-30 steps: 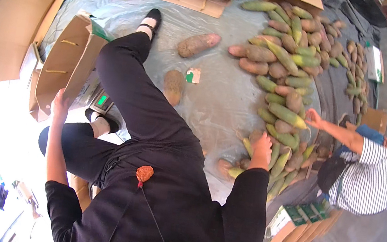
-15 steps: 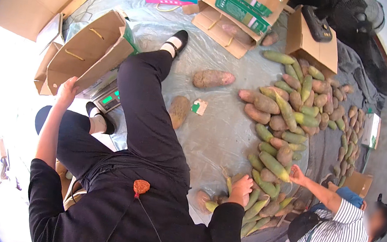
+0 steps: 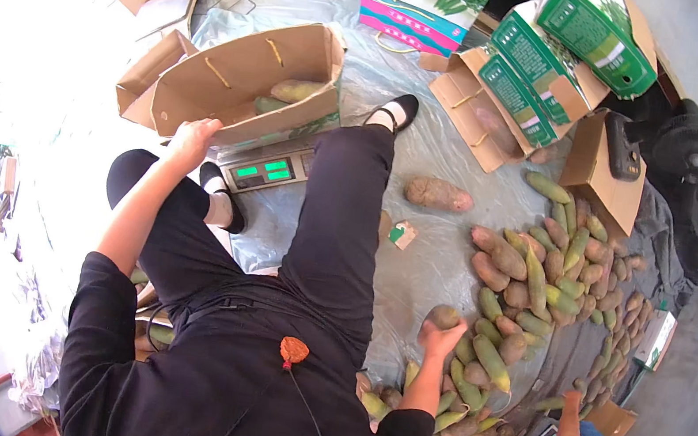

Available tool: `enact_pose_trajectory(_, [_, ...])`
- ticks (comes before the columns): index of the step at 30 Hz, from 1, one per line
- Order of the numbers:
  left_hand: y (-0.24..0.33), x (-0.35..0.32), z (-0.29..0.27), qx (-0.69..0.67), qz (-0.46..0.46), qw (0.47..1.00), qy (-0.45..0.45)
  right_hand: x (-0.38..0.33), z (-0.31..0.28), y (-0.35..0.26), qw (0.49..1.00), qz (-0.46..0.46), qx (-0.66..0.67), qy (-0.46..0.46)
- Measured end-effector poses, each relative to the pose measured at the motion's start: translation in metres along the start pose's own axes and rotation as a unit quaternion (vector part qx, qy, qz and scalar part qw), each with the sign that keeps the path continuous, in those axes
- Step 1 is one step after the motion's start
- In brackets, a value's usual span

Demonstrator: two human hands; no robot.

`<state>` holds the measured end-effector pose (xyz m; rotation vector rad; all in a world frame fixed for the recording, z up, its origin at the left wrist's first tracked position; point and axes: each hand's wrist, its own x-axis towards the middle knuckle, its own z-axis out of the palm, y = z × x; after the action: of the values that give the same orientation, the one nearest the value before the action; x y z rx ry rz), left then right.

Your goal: Sort and weigh green produce, then place it into cardboard boxes for shipping.

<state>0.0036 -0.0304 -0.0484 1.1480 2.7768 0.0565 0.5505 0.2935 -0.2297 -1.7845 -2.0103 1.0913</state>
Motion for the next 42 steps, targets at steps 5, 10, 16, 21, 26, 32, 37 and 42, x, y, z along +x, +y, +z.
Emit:
enact_pose_trajectory(5, [0.0,-0.004,0.004,0.025,0.0,1.0,0.007,0.052,-0.007,-0.173,0.979,-0.181,0.075,0.054])
enact_pose_trajectory(10, [0.002,-0.009,0.005,0.029,0.019,0.998,0.046,0.038,-0.019,-0.38,0.903,-0.335,0.264,-0.053])
enact_pose_trajectory(16, [-0.007,-0.014,0.005,0.032,0.0,0.998,0.046,-0.01,0.049,-0.545,0.794,-0.426,0.332,-0.279])
enact_pose_trajectory(21, [-0.004,-0.005,0.0,0.02,0.002,0.998,0.059,-0.022,0.179,-0.582,0.77,-0.551,0.161,-0.279])
enact_pose_trajectory(26, [0.0,-0.006,-0.003,0.016,0.005,0.998,0.059,-0.053,0.285,-0.568,0.762,-0.528,-0.063,-0.369])
enact_pose_trajectory(32, [-0.002,-0.003,-0.001,-0.025,0.029,0.997,0.072,-0.078,0.347,-0.541,0.724,-0.502,-0.205,-0.426])
enact_pose_trajectory(37, [-0.009,-0.003,0.002,-0.04,0.009,0.996,0.075,-0.07,0.304,-0.562,0.715,-0.538,-0.121,-0.429])
enact_pose_trajectory(42, [-0.01,-0.003,-0.001,-0.058,0.017,0.994,0.095,-0.021,0.201,-0.583,0.733,-0.501,0.013,-0.46])
